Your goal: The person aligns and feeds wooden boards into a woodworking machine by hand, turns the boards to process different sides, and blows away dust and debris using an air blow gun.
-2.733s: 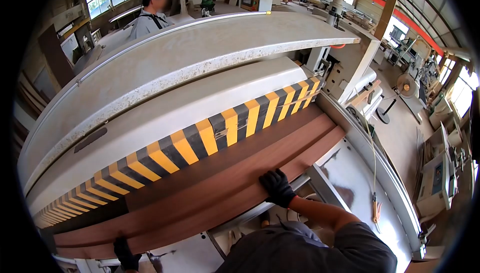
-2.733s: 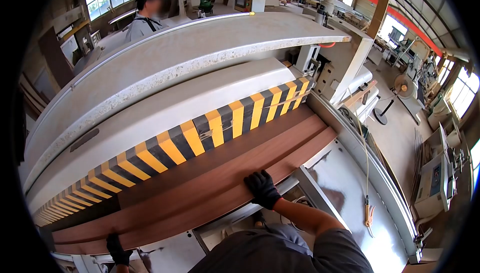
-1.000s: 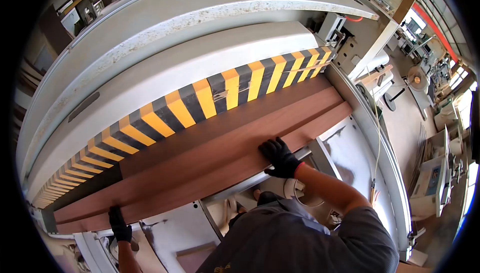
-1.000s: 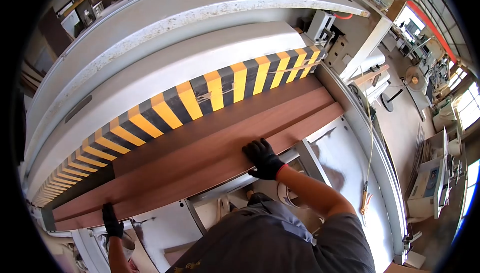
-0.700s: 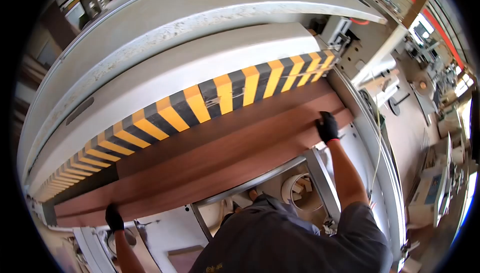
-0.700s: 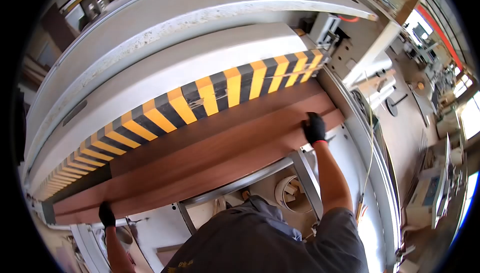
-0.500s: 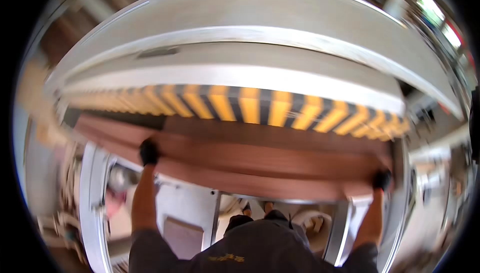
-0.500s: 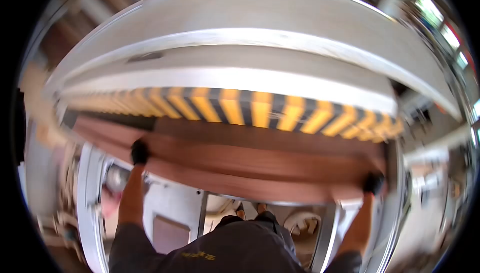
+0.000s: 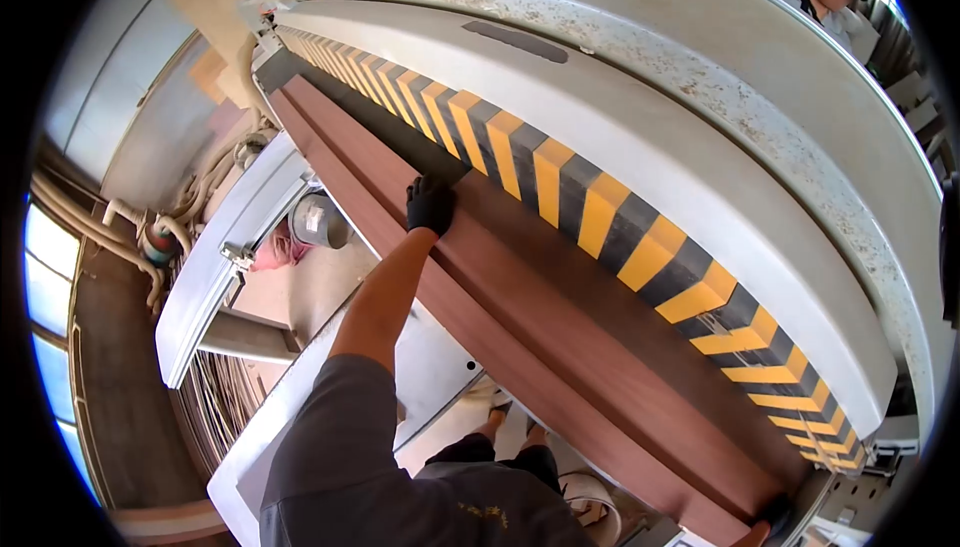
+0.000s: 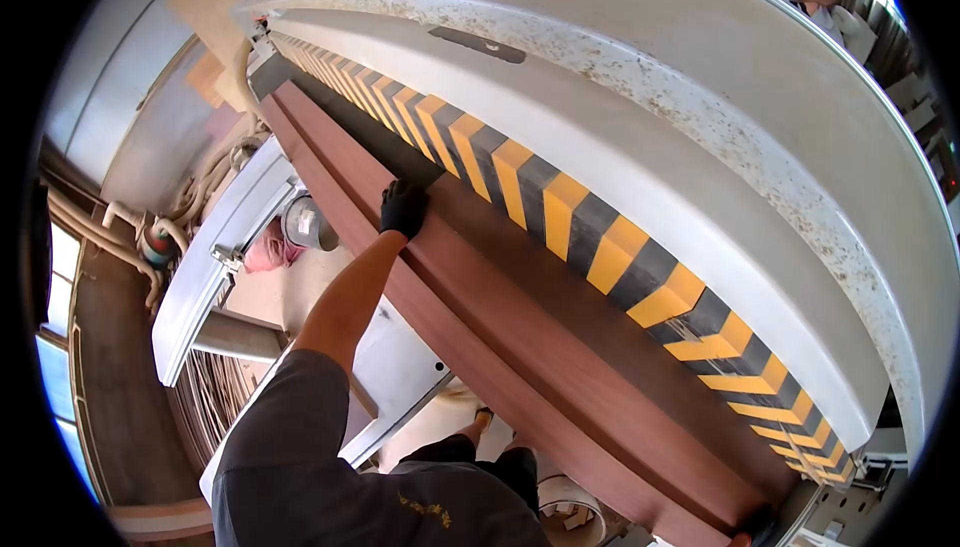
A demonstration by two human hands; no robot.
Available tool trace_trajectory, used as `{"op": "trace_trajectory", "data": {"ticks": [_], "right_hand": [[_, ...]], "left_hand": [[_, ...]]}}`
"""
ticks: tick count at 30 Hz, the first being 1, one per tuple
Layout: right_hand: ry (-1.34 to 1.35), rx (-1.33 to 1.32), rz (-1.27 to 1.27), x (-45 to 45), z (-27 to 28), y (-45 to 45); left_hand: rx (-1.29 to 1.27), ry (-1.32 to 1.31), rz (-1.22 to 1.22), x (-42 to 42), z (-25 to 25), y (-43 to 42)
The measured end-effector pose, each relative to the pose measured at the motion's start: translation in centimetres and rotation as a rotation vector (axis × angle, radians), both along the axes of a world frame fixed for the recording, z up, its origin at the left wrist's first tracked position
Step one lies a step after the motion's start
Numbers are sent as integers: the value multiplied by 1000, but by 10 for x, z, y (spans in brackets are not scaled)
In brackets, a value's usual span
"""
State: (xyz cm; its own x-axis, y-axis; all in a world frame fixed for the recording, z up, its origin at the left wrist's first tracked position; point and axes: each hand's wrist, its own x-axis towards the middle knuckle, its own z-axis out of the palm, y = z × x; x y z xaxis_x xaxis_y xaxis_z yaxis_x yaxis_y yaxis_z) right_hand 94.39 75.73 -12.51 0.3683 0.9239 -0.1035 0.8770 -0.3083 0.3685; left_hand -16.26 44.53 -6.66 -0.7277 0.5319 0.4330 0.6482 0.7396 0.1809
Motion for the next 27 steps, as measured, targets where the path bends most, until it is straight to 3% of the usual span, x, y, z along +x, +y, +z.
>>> {"op": "trace_trajectory", "data": {"ticks": [12,14,21,23,25,27], "right_hand": [[101,38,23,-43,10,37],[109,41,28,-48,12,42],[131,46,70,-49,9,59],[155,49,91,-51,5,65],[197,67,104,-34,-14,77],[252,105,102,-21,-17,68]], "left_hand": [[20,-83,226,19,1,25],[-46,-237,287,17,0,27],[-10,-306,247,23,-11,41],[-80,-242,213,21,-12,39],[-353,-321,198,0,-13,41],[-430,96,135,-13,-47,24]]}}
